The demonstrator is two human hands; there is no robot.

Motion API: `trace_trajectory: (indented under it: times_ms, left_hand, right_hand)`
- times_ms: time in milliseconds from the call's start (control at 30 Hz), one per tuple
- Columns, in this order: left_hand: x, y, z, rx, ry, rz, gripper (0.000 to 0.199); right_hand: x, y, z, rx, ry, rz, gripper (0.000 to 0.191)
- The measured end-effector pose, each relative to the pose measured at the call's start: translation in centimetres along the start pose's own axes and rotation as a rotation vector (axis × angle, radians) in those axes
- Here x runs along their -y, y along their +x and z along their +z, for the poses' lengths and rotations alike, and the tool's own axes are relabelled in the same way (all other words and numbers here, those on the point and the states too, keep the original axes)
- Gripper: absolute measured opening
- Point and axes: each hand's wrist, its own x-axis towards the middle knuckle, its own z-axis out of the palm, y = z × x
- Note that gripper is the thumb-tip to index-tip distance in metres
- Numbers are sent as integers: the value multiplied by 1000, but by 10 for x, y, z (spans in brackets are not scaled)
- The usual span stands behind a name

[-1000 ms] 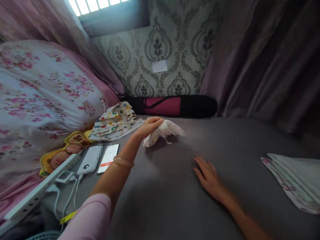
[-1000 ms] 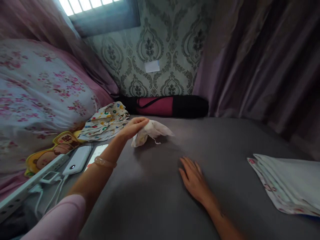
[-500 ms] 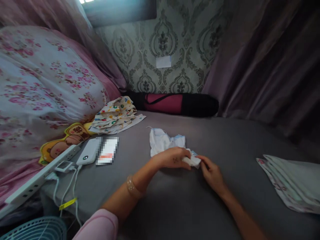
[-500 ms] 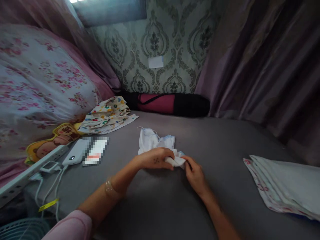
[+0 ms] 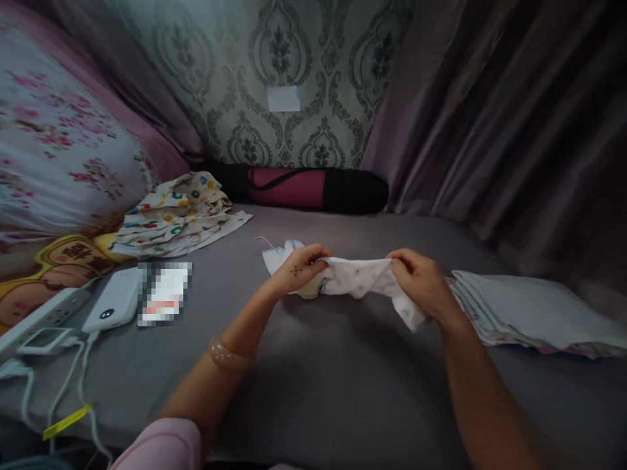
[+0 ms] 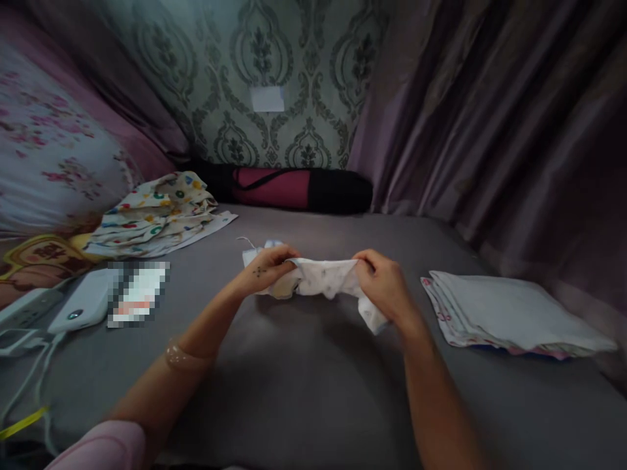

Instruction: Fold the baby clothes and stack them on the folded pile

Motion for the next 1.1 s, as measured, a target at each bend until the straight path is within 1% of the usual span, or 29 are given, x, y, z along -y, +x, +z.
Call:
trace_trajectory:
  times_ms: [100, 133, 167, 200, 300, 333, 400, 467, 500, 567, 633, 700, 767, 867, 933, 1033, 1100]
  left_hand:
    - [15, 5, 10, 43, 23, -66, 16]
    - [19, 6, 13, 48, 32, -78, 17]
    - [21, 7, 16, 45, 38, -82, 17]
    - [23, 8, 19, 38, 42, -82, 18]
    - [22, 11, 23, 17, 43, -71, 18]
    - [21, 12, 24, 12, 43, -69, 18]
    - [21, 12, 25, -1, 62, -63, 18]
    - [24, 11, 23, -20, 127, -61, 16]
    - [26, 10, 22, -30, 172, -64, 16]
    - [31, 9, 18, -47, 273, -81, 17]
    - [36, 8, 11, -80, 367, -91, 23]
    - [39, 9, 4, -122, 424, -78, 27]
    - [40, 10, -2, -160, 443, -70, 25]
    - [40, 12, -9, -204, 415, -90, 16]
    - [41, 13, -13, -214, 369, -106, 13]
    - [47, 13, -18, -168, 252, -125, 16]
    - [54, 13, -21, -141, 153, -138, 20]
  right_hand:
    - [-21, 7, 5, 445, -105, 11, 23]
    - [-24, 9, 8, 548, -110, 5, 22]
    - [-25, 12, 12, 593, -96, -6, 22]
    - [-24, 16, 17, 587, -61, -20, 22]
    - [-11, 27, 36, 485, 139, -69, 25]
    - [-6, 30, 43, 490, 210, -72, 26]
    - [1, 35, 56, 552, 319, -47, 26]
    - [3, 37, 63, 594, 362, -6, 24]
    - [1, 37, 64, 586, 362, 8, 24]
    - [-4, 38, 61, 500, 324, 13, 24]
    - [-12, 39, 54, 356, 258, 4, 24]
    - [-21, 41, 45, 221, 179, 9, 24]
    - [-29, 43, 37, 136, 115, 22, 25]
    - [-39, 44, 29, 69, 54, 29, 28]
    - [-45, 45, 27, 37, 42, 22, 28]
    - [-56, 47, 27, 24, 61, 22, 28]
    - [-63, 48, 28, 23, 94, 47, 28]
